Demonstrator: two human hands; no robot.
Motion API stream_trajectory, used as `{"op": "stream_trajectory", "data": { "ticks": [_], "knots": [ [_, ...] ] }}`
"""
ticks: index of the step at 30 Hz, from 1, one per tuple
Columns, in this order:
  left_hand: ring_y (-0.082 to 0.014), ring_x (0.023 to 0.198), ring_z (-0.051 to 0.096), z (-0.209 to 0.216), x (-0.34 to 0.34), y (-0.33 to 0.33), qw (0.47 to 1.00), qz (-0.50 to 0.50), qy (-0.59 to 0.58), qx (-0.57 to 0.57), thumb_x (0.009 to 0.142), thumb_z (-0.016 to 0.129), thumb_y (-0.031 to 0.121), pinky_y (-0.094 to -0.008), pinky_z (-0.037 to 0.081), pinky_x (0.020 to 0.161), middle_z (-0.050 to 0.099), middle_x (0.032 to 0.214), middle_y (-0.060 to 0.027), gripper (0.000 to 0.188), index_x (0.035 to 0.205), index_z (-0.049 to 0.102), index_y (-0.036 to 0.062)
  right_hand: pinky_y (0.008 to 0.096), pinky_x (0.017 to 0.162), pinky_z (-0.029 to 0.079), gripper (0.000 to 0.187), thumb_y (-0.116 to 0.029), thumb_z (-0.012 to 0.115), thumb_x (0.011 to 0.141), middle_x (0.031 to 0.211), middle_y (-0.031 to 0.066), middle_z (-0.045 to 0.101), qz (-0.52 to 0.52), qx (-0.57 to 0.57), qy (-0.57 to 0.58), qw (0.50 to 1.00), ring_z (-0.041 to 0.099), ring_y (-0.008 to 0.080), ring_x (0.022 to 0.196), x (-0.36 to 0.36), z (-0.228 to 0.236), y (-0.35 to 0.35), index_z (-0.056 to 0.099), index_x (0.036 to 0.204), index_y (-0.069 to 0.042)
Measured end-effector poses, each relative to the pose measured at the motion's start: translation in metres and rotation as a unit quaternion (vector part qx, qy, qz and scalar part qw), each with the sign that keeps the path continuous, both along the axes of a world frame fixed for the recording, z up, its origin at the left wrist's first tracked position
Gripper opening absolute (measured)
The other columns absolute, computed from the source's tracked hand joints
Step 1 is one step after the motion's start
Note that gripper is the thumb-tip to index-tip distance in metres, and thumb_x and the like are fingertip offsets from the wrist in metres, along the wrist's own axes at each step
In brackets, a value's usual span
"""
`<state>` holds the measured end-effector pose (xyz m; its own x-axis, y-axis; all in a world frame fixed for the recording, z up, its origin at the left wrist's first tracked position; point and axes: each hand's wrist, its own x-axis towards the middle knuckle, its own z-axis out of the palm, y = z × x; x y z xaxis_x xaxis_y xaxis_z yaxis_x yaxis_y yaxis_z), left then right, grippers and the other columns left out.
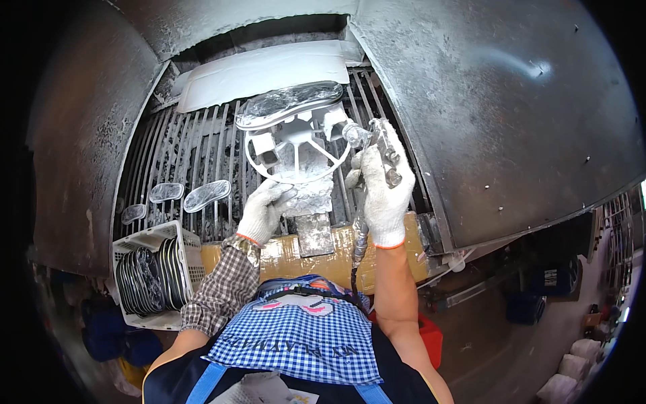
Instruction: The person spray paints a stack of dark-colored plates white using a handheld spray gun. They pick up each plate from a white plastic basket, place it on a rotating stand, and apply a coat of white paint to both sides before returning the plate to the basket. The process is repeated for multiple plates in a continuous loop.
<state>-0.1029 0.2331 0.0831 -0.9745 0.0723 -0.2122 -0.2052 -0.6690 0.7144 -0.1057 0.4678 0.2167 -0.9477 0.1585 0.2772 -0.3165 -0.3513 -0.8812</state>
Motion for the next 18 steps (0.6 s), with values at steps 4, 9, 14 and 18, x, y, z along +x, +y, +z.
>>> {"op": "stream_trajectory", "data": {
  "ticks": [4,9,14,18],
  "knots": [
    [-0.0257,0.117,0.066,-0.002,-0.002,-0.004,1.0,-0.003,0.009,0.006,0.099,0.052,0.003,-0.0415,0.055,0.104,0.066,0.133,-0.0158,0.045,0.143,0.055,-0.005,0.0226,0.064,0.052,0.055,-0.012,0.061,0.11,0.092,0.0035,0.065,-0.031,0.02,-0.002,0.999,0.059,0.0062,0.075,0.001,0.002,0.01,0.043,0.159,0.003],
    [-0.0265,0.118,0.066,-0.01,-0.005,-0.011,1.0,0.014,0.004,0.001,0.099,0.051,0.002,-0.0414,0.057,0.103,0.064,0.138,-0.0177,0.049,0.148,0.051,-0.0053,0.022,0.065,0.053,0.054,-0.012,0.063,0.109,0.095,0.0041,0.066,-0.009,-0.018,0.0,1.0,0.059,0.0059,0.076,0.013,0.008,0.008,0.044,0.157,0.003],
    [-0.0264,0.117,0.067,-0.012,-0.006,-0.021,1.0,0.009,0.007,0.003,0.1,0.052,0.005,-0.0415,0.057,0.102,0.064,0.14,-0.0181,0.051,0.15,0.05,-0.0051,0.0234,0.063,0.053,0.052,-0.012,0.063,0.109,0.09,0.0031,0.066,-0.002,0.009,-0.018,1.0,0.059,0.0065,0.073,0.015,0.004,0.004,0.047,0.156,0.003],
    [-0.0265,0.115,0.069,-0.006,-0.006,-0.029,1.0,0.02,-0.004,-0.023,0.101,0.052,0.006,-0.0418,0.058,0.101,0.066,0.137,-0.018,0.051,0.151,0.049,-0.0051,0.0234,0.063,0.052,0.052,-0.012,0.062,0.109,0.091,0.0039,0.066,-0.009,0.006,-0.014,1.0,0.059,0.0063,0.074,0.012,0.003,0.011,0.046,0.156,0.004]
  ]
}}
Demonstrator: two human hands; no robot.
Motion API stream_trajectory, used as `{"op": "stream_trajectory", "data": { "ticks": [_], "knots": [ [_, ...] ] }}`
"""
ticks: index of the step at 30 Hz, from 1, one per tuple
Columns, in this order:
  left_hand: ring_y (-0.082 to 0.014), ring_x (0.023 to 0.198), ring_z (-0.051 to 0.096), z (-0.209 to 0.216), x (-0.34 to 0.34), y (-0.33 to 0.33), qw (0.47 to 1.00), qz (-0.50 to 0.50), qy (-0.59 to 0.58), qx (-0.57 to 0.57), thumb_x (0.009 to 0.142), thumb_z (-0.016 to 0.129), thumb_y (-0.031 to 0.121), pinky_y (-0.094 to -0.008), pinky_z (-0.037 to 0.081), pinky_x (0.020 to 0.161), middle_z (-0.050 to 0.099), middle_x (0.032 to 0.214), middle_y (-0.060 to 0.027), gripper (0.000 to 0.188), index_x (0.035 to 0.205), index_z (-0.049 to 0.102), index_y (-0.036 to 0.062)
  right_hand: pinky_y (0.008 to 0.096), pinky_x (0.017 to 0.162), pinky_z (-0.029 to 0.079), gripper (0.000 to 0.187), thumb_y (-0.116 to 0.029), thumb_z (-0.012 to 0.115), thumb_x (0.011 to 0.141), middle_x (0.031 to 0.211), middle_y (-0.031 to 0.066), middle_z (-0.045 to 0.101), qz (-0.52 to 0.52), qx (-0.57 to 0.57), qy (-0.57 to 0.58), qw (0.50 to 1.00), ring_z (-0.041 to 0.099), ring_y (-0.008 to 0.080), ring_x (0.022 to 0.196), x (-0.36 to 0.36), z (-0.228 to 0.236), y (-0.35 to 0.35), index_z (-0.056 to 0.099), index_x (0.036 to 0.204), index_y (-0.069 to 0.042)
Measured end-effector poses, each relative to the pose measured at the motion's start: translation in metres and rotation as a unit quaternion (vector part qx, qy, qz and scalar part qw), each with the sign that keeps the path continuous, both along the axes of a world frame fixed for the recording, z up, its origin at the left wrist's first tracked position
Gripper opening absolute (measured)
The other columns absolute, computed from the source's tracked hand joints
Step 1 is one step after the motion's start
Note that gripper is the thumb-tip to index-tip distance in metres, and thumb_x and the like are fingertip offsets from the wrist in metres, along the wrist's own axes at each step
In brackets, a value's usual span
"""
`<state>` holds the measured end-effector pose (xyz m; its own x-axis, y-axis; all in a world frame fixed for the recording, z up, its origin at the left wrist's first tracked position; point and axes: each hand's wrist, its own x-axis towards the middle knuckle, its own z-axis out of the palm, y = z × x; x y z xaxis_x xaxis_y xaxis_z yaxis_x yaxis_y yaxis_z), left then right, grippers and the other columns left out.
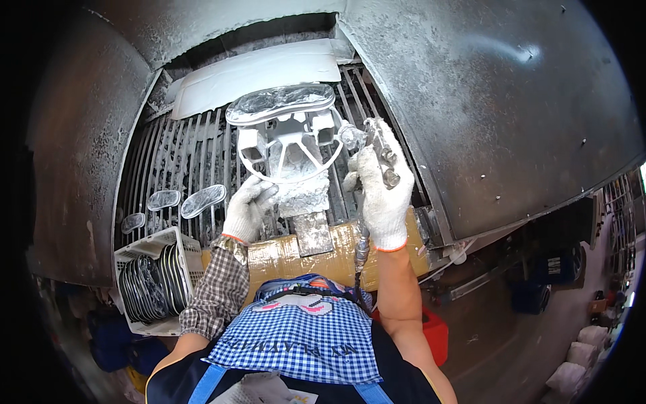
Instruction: The person spray paints a stack of dark-colored plates white using a handheld spray gun. They pick up each plate from a white plastic basket, place it on a rotating stand, and apply a coat of white paint to both sides before returning the plate to the basket. The process is repeated for multiple plates in a continuous loop.
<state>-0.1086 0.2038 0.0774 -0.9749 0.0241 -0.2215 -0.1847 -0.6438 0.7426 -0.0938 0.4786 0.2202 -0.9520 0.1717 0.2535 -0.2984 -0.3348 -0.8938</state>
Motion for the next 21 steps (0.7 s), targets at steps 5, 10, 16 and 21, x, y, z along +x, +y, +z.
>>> {"op": "stream_trajectory", "data": {
  "ticks": [5,10,16,21],
  "knots": [
    [-0.0264,0.11,0.071,-0.015,-0.007,-0.017,0.999,0.039,0.001,0.033,0.1,0.057,0.008,-0.0415,0.059,0.095,0.07,0.128,-0.0185,0.046,0.144,0.054,-0.0052,0.0221,0.065,0.053,0.052,-0.013,0.062,0.109,0.102,0.0064,0.07,-0.038,0.002,-0.004,0.999,0.059,0.0053,0.076,0.004,0.005,0.008,0.045,0.156,0.004],
    [-0.0319,0.108,0.071,-0.032,-0.003,0.0,0.995,0.034,-0.01,0.094,0.101,0.057,0.012,-0.0467,0.061,0.095,0.07,0.124,-0.0199,0.044,0.142,0.054,-0.0055,0.022,0.067,0.054,0.053,-0.013,0.063,0.109,0.112,0.0085,0.071,0.011,-0.008,-0.019,1.0,0.061,0.0051,0.083,0.024,0.008,0.015,0.045,0.156,0.004],
    [-0.0403,0.125,0.064,-0.024,0.004,0.039,0.99,-0.019,-0.025,0.134,0.103,0.059,0.014,-0.0539,0.055,0.108,0.065,0.132,-0.0247,0.042,0.139,0.056,-0.0054,0.0232,0.065,0.052,0.05,-0.013,0.062,0.109,0.099,0.005,0.068,-0.001,0.007,-0.012,1.0,0.06,0.006,0.077,0.032,0.008,0.013,0.049,0.155,0.003],
    [-0.0418,0.131,0.06,-0.01,0.0,0.042,0.99,-0.001,-0.027,0.137,0.101,0.058,0.014,-0.0554,0.054,0.109,0.059,0.141,-0.0267,0.05,0.146,0.051,-0.0072,0.023,0.064,0.052,0.051,-0.015,0.063,0.109,0.096,0.0037,0.068,-0.003,0.022,-0.033,0.999,0.06,0.0064,0.075,0.038,0.012,0.015,0.048,0.155,0.003]
  ]
}}
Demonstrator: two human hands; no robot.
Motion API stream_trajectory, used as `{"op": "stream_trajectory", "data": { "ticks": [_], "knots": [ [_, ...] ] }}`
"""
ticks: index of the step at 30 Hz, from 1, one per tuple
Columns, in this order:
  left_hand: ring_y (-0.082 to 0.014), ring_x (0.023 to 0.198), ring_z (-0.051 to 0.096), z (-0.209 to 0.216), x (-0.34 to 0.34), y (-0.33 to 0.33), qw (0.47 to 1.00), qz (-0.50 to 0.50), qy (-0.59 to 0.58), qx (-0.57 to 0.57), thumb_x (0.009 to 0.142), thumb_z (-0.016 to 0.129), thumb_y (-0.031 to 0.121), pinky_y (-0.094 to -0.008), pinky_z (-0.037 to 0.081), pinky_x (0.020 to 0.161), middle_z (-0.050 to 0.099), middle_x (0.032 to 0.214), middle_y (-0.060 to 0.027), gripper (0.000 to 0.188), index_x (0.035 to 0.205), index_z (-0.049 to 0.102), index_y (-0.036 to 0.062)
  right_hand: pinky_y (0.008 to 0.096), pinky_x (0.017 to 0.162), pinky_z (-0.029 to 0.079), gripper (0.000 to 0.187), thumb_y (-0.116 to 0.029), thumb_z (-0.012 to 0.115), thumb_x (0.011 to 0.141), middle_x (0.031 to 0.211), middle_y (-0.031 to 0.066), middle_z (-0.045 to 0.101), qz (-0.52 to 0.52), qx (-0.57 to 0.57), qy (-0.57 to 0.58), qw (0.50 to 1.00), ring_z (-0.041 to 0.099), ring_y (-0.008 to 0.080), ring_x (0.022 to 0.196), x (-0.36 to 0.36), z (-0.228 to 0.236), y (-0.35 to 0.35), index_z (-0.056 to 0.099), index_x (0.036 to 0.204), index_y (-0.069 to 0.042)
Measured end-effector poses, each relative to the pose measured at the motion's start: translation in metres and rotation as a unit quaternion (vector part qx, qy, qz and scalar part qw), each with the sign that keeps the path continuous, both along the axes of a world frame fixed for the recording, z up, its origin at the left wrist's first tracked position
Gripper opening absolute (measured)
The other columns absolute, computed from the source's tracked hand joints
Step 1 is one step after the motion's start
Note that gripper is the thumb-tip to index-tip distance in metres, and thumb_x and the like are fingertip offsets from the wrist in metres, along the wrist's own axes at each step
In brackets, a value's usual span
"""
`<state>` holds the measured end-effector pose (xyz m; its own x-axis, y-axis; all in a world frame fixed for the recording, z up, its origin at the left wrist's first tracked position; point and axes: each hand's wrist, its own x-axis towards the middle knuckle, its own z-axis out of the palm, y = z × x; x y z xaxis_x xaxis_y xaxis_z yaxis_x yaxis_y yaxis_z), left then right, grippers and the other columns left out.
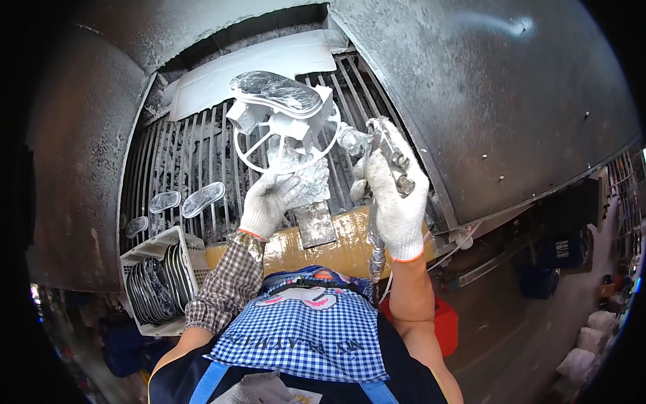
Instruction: The person spray paints a stack of dark-colored plates white using a handheld spray gun. They pick up each plate from a white plastic basket, place it on a rotating stand, and apply a coat of white paint to both sides before returning the plate to the basket. The process is repeated for multiple plates in a continuous loop.
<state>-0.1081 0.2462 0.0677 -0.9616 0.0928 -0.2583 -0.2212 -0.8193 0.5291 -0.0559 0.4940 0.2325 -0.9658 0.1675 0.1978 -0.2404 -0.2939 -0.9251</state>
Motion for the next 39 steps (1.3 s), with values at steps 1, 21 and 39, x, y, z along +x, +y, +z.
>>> {"op": "stream_trajectory", "data": {
  "ticks": [1,21,39],
  "knots": [
    [-0.0419,0.131,0.06,0.003,0.0,-0.003,1.0,-0.003,0.004,0.008,0.1,0.058,0.013,-0.0556,0.054,0.109,0.059,0.141,-0.0269,0.05,0.146,0.051,-0.0073,0.0232,0.065,0.052,0.052,-0.017,0.064,0.109,0.096,0.0038,0.068,-0.012,-0.004,0.006,1.0,0.06,0.0067,0.075,0.0,0.0,0.0,0.048,0.155,0.002],
    [-0.0387,0.114,0.068,0.007,-0.019,-0.072,0.996,0.067,0.029,-0.05,0.104,0.058,0.026,-0.0517,0.058,0.098,0.066,0.131,-0.0251,0.04,0.133,0.057,-0.0012,0.0221,0.068,0.055,0.052,-0.013,0.064,0.108,0.105,0.0077,0.072,0.043,-0.044,-0.01,0.998,0.064,0.0062,0.079,0.003,-0.001,0.004,0.049,0.155,0.004],
    [-0.0491,0.134,0.056,0.025,-0.056,-0.107,0.99,0.11,0.059,-0.064,0.104,0.064,0.041,-0.0617,0.049,0.112,0.046,0.15,-0.0365,0.057,0.135,0.043,-0.0025,0.0223,0.062,0.052,0.053,-0.015,0.067,0.106,0.095,0.0041,0.072,0.068,-0.011,-0.004,0.998,0.063,0.0054,0.07,-0.029,-0.021,-0.027,0.051,0.154,0.003]
  ]
}}
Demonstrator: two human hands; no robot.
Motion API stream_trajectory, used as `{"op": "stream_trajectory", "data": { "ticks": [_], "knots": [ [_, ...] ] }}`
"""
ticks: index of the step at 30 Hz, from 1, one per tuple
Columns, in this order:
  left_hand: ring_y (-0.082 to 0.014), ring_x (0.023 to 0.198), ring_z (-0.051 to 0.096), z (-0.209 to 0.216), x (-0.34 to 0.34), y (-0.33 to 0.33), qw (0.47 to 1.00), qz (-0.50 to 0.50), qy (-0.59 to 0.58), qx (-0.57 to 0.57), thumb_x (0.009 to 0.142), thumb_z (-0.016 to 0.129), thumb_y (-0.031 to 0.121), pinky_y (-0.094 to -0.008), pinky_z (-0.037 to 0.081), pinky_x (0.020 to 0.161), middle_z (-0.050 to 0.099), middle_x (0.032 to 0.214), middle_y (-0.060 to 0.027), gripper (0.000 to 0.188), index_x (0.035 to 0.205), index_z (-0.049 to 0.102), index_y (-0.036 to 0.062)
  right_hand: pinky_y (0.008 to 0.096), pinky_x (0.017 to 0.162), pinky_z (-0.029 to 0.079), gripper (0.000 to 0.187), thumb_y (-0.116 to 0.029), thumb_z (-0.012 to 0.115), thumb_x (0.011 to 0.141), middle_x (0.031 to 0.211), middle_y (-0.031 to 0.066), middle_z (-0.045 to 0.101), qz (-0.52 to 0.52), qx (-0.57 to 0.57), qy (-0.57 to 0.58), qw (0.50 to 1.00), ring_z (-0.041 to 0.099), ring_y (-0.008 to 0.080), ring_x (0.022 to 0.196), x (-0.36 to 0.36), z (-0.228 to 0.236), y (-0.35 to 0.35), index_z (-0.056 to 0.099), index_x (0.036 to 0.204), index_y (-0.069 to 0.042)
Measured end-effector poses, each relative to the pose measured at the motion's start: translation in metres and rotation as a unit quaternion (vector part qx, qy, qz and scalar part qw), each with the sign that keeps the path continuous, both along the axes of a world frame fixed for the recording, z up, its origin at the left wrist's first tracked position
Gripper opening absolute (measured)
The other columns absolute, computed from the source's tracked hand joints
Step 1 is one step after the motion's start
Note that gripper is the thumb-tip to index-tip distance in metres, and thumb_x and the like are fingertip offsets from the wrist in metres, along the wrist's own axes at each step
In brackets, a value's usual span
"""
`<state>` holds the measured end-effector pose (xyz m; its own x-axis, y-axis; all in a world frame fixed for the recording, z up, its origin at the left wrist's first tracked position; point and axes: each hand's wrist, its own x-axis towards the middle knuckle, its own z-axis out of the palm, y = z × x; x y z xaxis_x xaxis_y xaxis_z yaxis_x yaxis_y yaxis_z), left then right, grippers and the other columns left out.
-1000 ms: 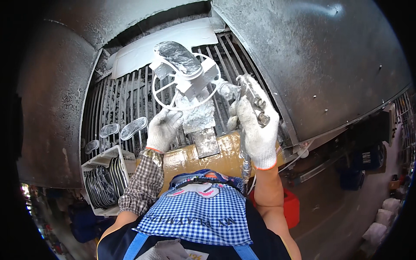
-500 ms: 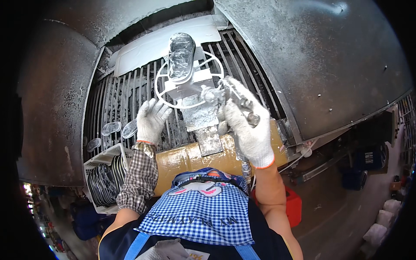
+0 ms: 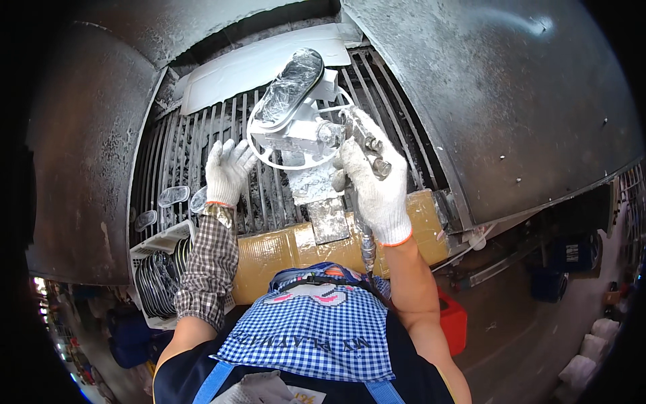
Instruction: The person spray paints a stack of dark-colored plates white using a handheld spray gun. They pick up each plate from a white plastic basket, place it on a rotating stand, and apply a coat of white paint to both sides before returning the plate to the basket. The process is repeated for multiple plates in a continuous loop.
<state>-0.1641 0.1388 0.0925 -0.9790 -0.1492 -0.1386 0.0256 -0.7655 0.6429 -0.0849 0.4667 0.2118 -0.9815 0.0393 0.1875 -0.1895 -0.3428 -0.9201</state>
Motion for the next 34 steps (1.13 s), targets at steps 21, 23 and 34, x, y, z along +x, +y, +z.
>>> {"op": "stream_trajectory", "data": {
  "ticks": [21,23,34],
  "knots": [
    [-0.0281,0.113,0.061,-0.024,0.031,0.038,0.996,-0.063,-0.06,-0.006,0.109,0.049,0.057,-0.0428,0.05,0.096,0.067,0.122,-0.0143,0.06,0.133,0.059,0.0028,0.0232,0.059,0.053,0.048,-0.017,0.061,0.11,0.094,0.0053,0.068,-0.104,0.009,0.037,0.994,0.061,0.0071,0.07,-0.017,0.006,0.005,0.051,0.153,0.001],
    [-0.0316,0.123,0.062,-0.028,0.042,0.049,0.995,-0.084,-0.062,0.012,0.109,0.045,0.059,-0.0452,0.051,0.103,0.066,0.134,-0.0188,0.075,0.151,0.047,-0.0029,0.0217,0.063,0.051,0.052,-0.009,0.062,0.109,0.095,0.0043,0.067,-0.099,0.001,0.038,0.994,0.058,0.0051,0.073,-0.013,0.008,0.004,0.045,0.156,0.004],
    [-0.0408,0.138,0.052,-0.022,0.056,0.072,0.993,-0.092,-0.045,0.054,0.106,0.053,0.058,-0.0526,0.044,0.117,0.051,0.151,-0.0253,0.081,0.159,0.039,-0.0009,0.0244,0.092,0.056,0.057,-0.011,0.067,0.106,0.135,0.016,0.07,0.003,0.045,0.071,0.996,0.071,0.0135,0.102,-0.004,0.001,-0.026,0.047,0.159,0.0]
  ]
}}
